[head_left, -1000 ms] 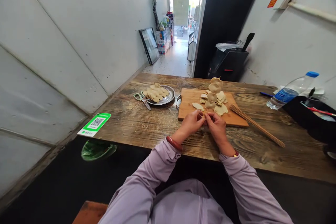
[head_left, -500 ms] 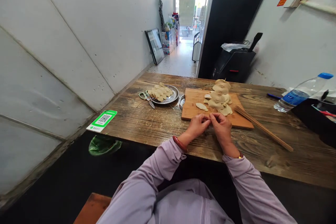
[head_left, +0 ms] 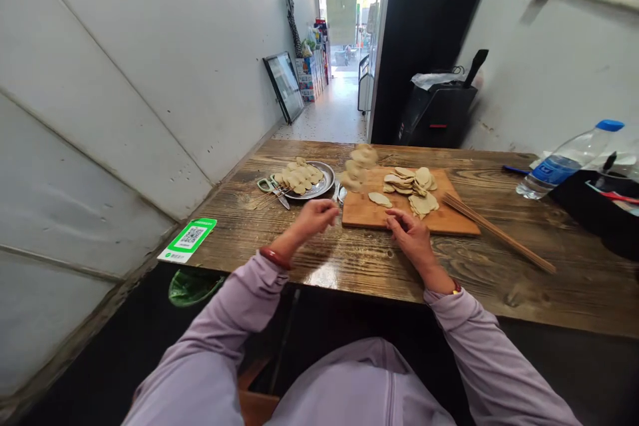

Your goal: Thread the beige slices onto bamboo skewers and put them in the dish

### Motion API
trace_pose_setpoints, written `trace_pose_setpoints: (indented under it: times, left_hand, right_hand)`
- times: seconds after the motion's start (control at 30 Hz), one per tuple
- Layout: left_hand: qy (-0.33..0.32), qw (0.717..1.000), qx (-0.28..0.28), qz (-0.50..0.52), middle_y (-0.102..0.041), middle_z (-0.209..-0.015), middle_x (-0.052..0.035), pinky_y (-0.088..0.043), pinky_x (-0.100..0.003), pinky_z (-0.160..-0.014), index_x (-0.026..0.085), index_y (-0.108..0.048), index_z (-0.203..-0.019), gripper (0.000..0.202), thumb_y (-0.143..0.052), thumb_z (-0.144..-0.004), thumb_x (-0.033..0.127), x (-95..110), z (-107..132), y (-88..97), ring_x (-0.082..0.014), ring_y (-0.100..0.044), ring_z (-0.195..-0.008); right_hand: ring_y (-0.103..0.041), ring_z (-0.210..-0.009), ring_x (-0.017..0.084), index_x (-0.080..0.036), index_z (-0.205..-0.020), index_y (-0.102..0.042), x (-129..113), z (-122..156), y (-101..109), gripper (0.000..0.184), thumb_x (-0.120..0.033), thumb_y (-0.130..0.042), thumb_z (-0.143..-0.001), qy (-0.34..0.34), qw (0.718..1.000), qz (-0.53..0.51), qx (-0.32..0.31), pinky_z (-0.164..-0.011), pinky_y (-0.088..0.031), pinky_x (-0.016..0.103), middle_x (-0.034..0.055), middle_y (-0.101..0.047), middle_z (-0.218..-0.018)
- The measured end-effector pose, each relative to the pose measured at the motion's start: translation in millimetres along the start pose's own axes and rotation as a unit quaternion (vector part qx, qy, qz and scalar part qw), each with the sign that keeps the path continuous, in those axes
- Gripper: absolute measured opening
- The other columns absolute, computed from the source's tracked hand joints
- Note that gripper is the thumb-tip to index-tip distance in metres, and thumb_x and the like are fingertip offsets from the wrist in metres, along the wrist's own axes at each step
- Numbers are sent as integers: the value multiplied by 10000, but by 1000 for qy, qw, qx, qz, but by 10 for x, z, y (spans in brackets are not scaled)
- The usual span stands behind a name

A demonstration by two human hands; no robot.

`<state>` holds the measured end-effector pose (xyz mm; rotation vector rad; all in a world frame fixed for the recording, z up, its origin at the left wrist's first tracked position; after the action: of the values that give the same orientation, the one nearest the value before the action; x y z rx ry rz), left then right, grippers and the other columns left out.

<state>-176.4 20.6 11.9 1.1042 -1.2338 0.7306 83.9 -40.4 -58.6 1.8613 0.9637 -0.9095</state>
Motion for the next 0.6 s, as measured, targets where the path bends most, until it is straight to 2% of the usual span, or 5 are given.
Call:
trace_pose_setpoints:
  times: [0.13, 0.23, 0.37, 0.5, 0.6]
  left_hand:
    - [54, 998, 14, 19, -601, -525, -8, -322, -168, -367, 156, -668, -619, 176, -758, -745, 240, 23, -14, 737, -63, -426, -374]
    - [96, 994, 47, -8, -587, -512, -6, -311, -156, -358, 150, -664, -623, 170, -750, -750, 224, 8, -26, 1071, -53, -403, -369]
    - [118, 991, 32, -60, -580, -518, -16, -311, -165, -368, 148, -652, -609, 189, -734, -743, 254, -29, -70, 1243, -58, -402, -385]
    - [127, 985, -4, -116, -558, -508, -16, -309, -188, -385, 160, -665, -611, 167, -726, -720, 272, -37, -151, 1296, -83, -406, -413]
    - [149, 973, -8, -178, -548, -498, -11, -296, -214, -402, 168, -656, -589, 153, -701, -708, 253, -27, -217, 1326, -94, -397, -412]
  right_hand:
    - [-628, -613, 168, -173, -1107, -762, -7, -5, -14, 407, -491, -602, -910, -7, 1000, -9, -6, -591, -490, 287, 48, -732, -764]
    - [-625, -602, 167, -171, -1106, -764, -21, -4, -19, 399, -478, -611, -903, -10, 1000, -16, -11, -584, -488, 287, 46, -726, -747]
    - [-626, -601, 172, -169, -1095, -768, -31, -11, -16, 390, -468, -616, -895, -19, 1000, -19, -7, -586, -494, 293, 46, -722, -735]
    - [-628, -606, 173, -175, -1092, -771, -35, -20, -17, 373, -451, -615, -895, -21, 1000, -17, 0, -586, -497, 291, 49, -724, -738]
    - [-644, -630, 180, -166, -1099, -775, -52, -20, -18, 387, -449, -606, -895, -18, 1000, -14, 7, -591, -505, 289, 59, -732, -757]
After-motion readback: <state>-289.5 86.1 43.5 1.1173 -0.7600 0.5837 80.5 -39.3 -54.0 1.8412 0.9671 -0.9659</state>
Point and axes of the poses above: each hand's wrist, its own z-axis away from the middle knuckle, its own y-axis out of the back of the hand, x = y × z, the point moved 1 cm from there along -z, towards the middle knuckle
